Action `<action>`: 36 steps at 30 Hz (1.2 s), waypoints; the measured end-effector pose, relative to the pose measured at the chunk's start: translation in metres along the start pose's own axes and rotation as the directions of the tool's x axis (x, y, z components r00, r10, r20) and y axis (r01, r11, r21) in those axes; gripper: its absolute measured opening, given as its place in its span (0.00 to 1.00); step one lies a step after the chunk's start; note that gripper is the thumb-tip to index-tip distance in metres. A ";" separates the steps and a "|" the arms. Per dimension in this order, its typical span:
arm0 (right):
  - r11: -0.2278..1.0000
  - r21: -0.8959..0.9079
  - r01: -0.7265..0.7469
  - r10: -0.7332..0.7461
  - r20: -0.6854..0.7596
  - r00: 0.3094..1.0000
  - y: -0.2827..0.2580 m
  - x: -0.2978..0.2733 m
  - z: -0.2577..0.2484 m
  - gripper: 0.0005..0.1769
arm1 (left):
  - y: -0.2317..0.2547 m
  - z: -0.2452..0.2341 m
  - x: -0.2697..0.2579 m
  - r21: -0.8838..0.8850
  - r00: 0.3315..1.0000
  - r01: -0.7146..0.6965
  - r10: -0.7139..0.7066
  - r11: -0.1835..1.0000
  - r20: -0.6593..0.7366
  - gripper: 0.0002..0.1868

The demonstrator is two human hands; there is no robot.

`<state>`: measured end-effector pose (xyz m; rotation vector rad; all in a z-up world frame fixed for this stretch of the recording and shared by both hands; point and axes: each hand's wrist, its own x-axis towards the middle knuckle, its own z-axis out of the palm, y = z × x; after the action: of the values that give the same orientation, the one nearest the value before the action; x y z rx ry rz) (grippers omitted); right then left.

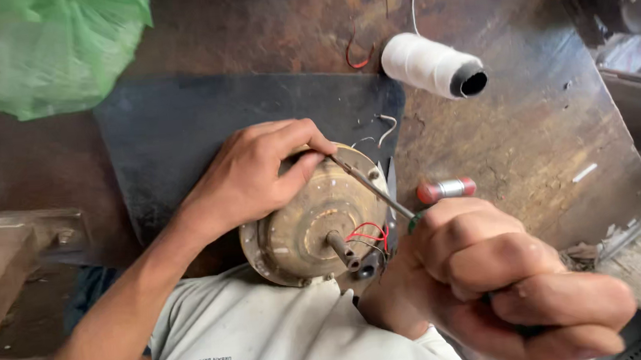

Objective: The person uses a screwdriver to adjust wires on a motor stator, then places a cover on the stator and taps it with a hammer. They later return to the workbench to twist and secure the wires on the stator shaft.

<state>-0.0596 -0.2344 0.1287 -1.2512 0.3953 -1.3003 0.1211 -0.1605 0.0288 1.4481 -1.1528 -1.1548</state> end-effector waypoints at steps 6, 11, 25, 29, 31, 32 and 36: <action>0.984 -0.083 0.155 -0.175 -0.550 0.816 -0.005 -0.029 0.031 0.24 | 0.018 0.007 -0.011 -0.040 0.991 0.124 -0.122 0.991 0.063 0.07; 0.951 -0.304 0.053 -0.193 -0.450 0.872 -0.023 -0.022 0.019 0.26 | 0.035 0.022 -0.007 0.020 0.996 -0.018 0.017 1.000 0.085 0.07; 0.927 -0.308 0.214 -0.332 -0.412 0.849 -0.023 -0.024 -0.008 0.23 | 0.043 0.060 0.015 0.058 0.965 0.161 -0.169 0.985 0.199 0.08; 0.898 -0.302 0.321 -0.389 -0.202 0.899 -0.016 -0.013 -0.008 0.14 | 0.036 0.054 0.017 0.049 0.966 0.159 -0.165 0.986 0.200 0.08; 0.926 -0.286 0.245 -0.291 -0.129 0.948 -0.020 -0.004 -0.008 0.20 | 0.031 0.054 0.020 0.050 0.969 0.153 -0.160 0.987 0.186 0.07; 0.939 -0.277 0.202 -0.236 -0.092 0.968 -0.022 0.004 -0.010 0.24 | 0.028 0.054 0.022 0.049 0.971 0.155 -0.162 0.987 0.178 0.07; 0.992 -0.055 -0.114 0.127 0.417 0.900 -0.031 0.052 -0.037 0.16 | 0.020 0.051 0.023 0.015 0.966 0.178 -0.178 0.984 0.189 0.06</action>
<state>-0.0888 -0.2903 0.1621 -1.4660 0.1784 -0.8890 0.0713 -0.1909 0.0389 1.4884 -1.1677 -1.4445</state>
